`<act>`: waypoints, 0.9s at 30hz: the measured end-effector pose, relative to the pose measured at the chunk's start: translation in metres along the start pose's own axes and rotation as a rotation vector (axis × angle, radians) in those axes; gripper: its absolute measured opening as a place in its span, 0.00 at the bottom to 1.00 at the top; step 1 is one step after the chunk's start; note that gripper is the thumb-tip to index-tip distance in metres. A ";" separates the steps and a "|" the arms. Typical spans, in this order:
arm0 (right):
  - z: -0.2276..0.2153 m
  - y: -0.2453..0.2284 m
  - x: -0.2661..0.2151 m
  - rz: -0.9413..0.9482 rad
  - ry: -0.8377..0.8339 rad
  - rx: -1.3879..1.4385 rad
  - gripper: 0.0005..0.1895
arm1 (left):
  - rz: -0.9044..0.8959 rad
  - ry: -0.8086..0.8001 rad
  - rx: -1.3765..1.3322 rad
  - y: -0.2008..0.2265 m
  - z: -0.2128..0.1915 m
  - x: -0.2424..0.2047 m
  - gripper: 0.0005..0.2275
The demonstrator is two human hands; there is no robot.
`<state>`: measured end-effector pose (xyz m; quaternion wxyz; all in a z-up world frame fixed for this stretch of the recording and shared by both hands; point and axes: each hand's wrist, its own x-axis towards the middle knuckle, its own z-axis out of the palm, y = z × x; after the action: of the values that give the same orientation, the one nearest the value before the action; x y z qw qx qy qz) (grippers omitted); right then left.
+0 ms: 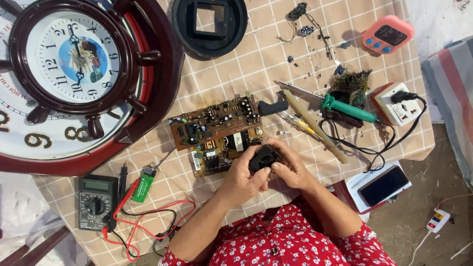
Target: The person disassembles a small black electronic component, likely a speaker, by separating its casing halves. They then reassemble the component, aligning the parts and pressing them together. The workspace contains a disassembled wall clock, a circuit board, a soldering iron, and a multimeter.
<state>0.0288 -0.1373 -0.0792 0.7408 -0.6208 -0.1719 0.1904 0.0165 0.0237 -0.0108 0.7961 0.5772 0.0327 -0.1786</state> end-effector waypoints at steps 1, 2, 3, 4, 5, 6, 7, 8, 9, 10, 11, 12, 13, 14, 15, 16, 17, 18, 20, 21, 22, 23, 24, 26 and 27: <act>0.000 -0.001 0.000 0.000 0.001 -0.001 0.27 | 0.000 -0.001 0.000 0.000 0.000 0.000 0.14; 0.001 -0.001 0.001 0.000 0.002 0.001 0.27 | 0.004 0.003 0.028 -0.001 -0.001 -0.001 0.14; 0.001 -0.002 0.001 0.000 0.004 0.001 0.26 | 0.009 0.004 0.056 -0.001 -0.001 0.000 0.14; 0.000 -0.003 0.001 0.000 0.007 -0.002 0.26 | 0.009 0.000 0.055 -0.002 -0.001 -0.001 0.14; 0.000 -0.004 0.002 0.008 -0.002 0.001 0.26 | 0.001 0.000 0.056 -0.003 -0.001 0.000 0.14; 0.000 -0.006 0.002 0.016 -0.011 0.003 0.26 | -0.008 -0.001 0.057 -0.004 -0.001 0.000 0.14; 0.000 -0.006 0.002 0.013 -0.004 0.001 0.26 | -0.007 -0.008 0.059 -0.003 -0.002 0.000 0.14; 0.000 -0.006 0.002 0.006 -0.006 0.004 0.27 | -0.024 -0.023 0.053 -0.002 -0.002 0.000 0.14; 0.000 -0.006 0.001 -0.001 -0.010 0.007 0.27 | -0.040 -0.038 0.047 -0.001 -0.003 0.000 0.14; 0.000 -0.008 0.001 -0.005 -0.004 0.004 0.27 | -0.039 -0.045 0.050 0.000 -0.002 -0.001 0.14; 0.002 -0.010 0.000 0.021 -0.001 0.068 0.27 | -0.080 -0.069 -0.039 0.001 -0.002 -0.002 0.15; 0.003 -0.012 0.000 0.048 0.002 0.131 0.27 | -0.123 -0.093 -0.128 0.002 -0.001 -0.004 0.16; 0.003 -0.013 0.000 0.042 0.008 0.132 0.27 | -0.123 -0.099 -0.123 0.000 -0.002 -0.004 0.16; 0.003 -0.014 0.000 0.005 -0.010 0.056 0.27 | -0.134 -0.091 -0.135 -0.003 -0.003 -0.005 0.16; 0.003 -0.015 0.001 -0.032 -0.028 -0.019 0.26 | -0.145 -0.080 -0.147 -0.005 -0.003 -0.005 0.17; 0.004 -0.013 -0.002 -0.036 -0.024 -0.018 0.26 | -0.145 -0.085 -0.142 -0.004 -0.002 -0.006 0.17; 0.005 -0.011 -0.003 -0.041 -0.026 -0.004 0.27 | -0.133 -0.074 -0.100 -0.004 -0.002 -0.006 0.16; 0.006 -0.009 -0.005 -0.047 -0.028 0.011 0.27 | -0.121 -0.064 -0.058 -0.004 -0.001 -0.006 0.16; 0.009 -0.019 -0.003 -0.061 -0.024 0.025 0.27 | -0.100 -0.053 -0.029 -0.002 0.002 -0.006 0.15; 0.011 -0.024 -0.001 -0.071 -0.025 0.040 0.28 | -0.081 -0.037 -0.005 -0.001 0.003 -0.007 0.15; 0.009 -0.027 -0.001 -0.075 -0.023 0.039 0.28 | -0.078 -0.040 -0.002 0.000 0.004 -0.007 0.15; 0.006 -0.029 0.001 -0.090 -0.028 0.013 0.26 | -0.077 -0.038 0.010 0.001 0.005 -0.007 0.15; 0.004 -0.032 0.002 -0.106 -0.032 -0.013 0.25 | -0.075 -0.036 0.022 0.002 0.005 -0.008 0.15; -0.011 -0.025 -0.001 -0.123 0.025 -0.143 0.22 | -0.079 0.018 -0.047 -0.007 0.004 -0.012 0.15; -0.018 -0.021 -0.003 -0.133 0.084 -0.270 0.20 | -0.089 0.072 -0.120 -0.011 0.003 -0.015 0.15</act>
<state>0.0369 -0.1574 -0.0618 0.6681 -0.7095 -0.2054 0.0899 -0.0016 0.0219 -0.0156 0.8191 0.5323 0.0973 -0.1906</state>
